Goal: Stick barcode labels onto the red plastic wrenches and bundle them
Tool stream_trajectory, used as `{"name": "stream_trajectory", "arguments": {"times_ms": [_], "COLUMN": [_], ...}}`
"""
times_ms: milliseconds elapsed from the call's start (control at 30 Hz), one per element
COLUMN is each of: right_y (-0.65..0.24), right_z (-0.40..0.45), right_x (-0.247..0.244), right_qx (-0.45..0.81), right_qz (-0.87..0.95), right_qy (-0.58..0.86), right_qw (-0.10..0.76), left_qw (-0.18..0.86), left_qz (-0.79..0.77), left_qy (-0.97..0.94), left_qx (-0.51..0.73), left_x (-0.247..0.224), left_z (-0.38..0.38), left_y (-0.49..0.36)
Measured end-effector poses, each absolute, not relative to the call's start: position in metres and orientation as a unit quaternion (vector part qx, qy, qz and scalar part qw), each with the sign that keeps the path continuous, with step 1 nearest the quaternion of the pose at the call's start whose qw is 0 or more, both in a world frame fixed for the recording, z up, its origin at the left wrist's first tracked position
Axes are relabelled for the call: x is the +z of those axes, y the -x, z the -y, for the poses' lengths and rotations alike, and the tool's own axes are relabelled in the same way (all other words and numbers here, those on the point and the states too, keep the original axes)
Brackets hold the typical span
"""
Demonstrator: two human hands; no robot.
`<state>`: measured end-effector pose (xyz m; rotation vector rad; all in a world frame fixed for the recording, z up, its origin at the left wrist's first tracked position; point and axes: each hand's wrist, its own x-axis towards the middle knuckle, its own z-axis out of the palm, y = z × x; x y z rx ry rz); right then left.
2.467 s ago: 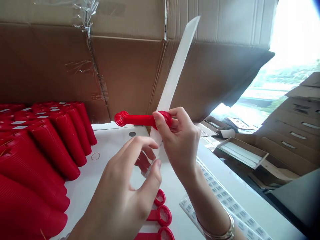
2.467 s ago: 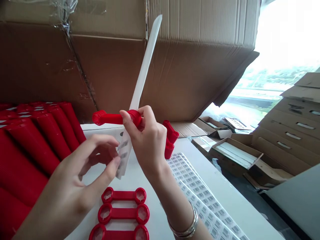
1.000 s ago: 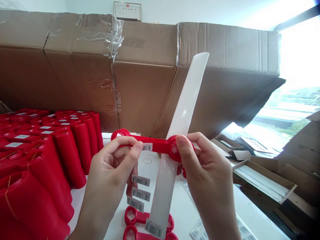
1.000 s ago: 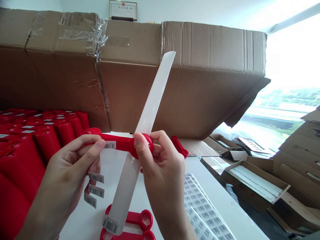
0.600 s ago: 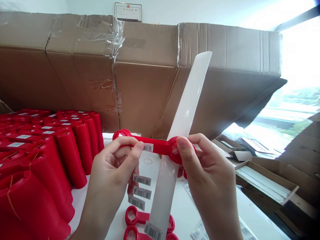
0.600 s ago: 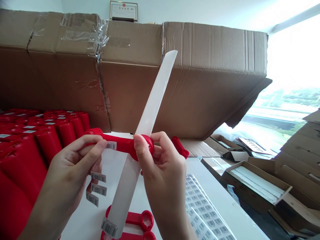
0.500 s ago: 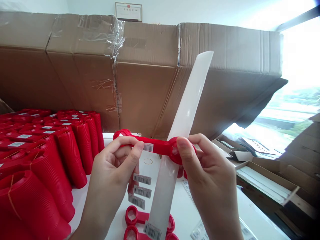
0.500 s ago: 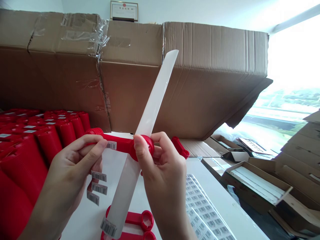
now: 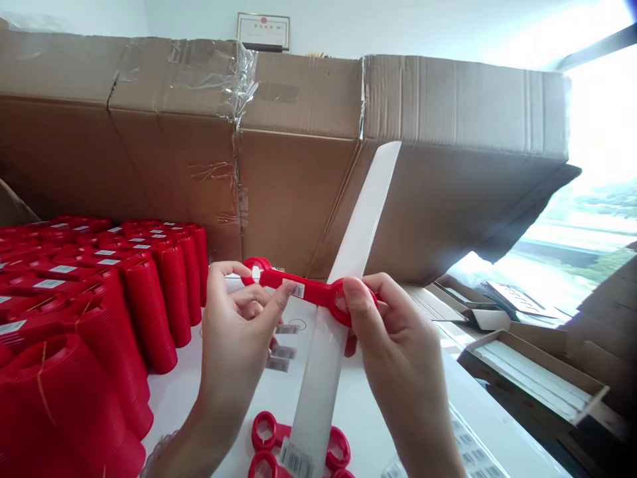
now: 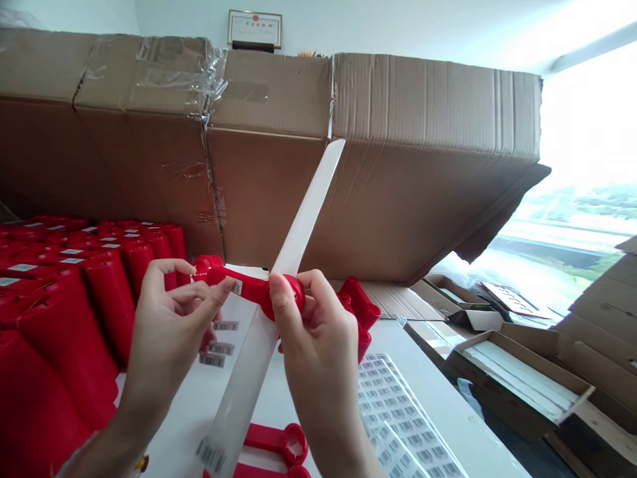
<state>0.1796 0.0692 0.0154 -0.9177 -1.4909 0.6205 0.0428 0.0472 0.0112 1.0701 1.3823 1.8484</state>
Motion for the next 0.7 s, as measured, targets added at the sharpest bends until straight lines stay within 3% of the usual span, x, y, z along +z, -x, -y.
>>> {"name": "stream_trajectory", "arguments": {"times_ms": [300,367,433,533,700], "right_y": [-0.196,-0.198,-0.199,-0.196,-0.183], "right_z": [-0.098,-0.099,-0.099,-0.096,-0.087], "right_x": [0.015,0.015,0.016,0.015,0.013], "right_qx": [0.319,0.313,0.306,0.305,0.315], "right_qz": [0.606,0.607,0.611,0.617,0.647], "right_qy": [0.429,0.427,0.423,0.413,0.361], "right_qw": [0.589,0.592,0.595,0.596,0.593], "left_qw": [0.345,0.268,0.122,-0.045,-0.026], "left_qz": [-0.434,-0.441,-0.451,-0.469,-0.478], "left_qy": [-0.427,-0.428,-0.438,-0.485,-0.536], "left_qx": [0.715,0.742,0.768,0.737,0.695], "left_x": [0.033,0.037,0.036,0.025,0.0], "left_z": [-0.024,-0.013,-0.008,-0.017,-0.048], "left_y": [-0.009,-0.013,-0.022,-0.031,-0.031]}}
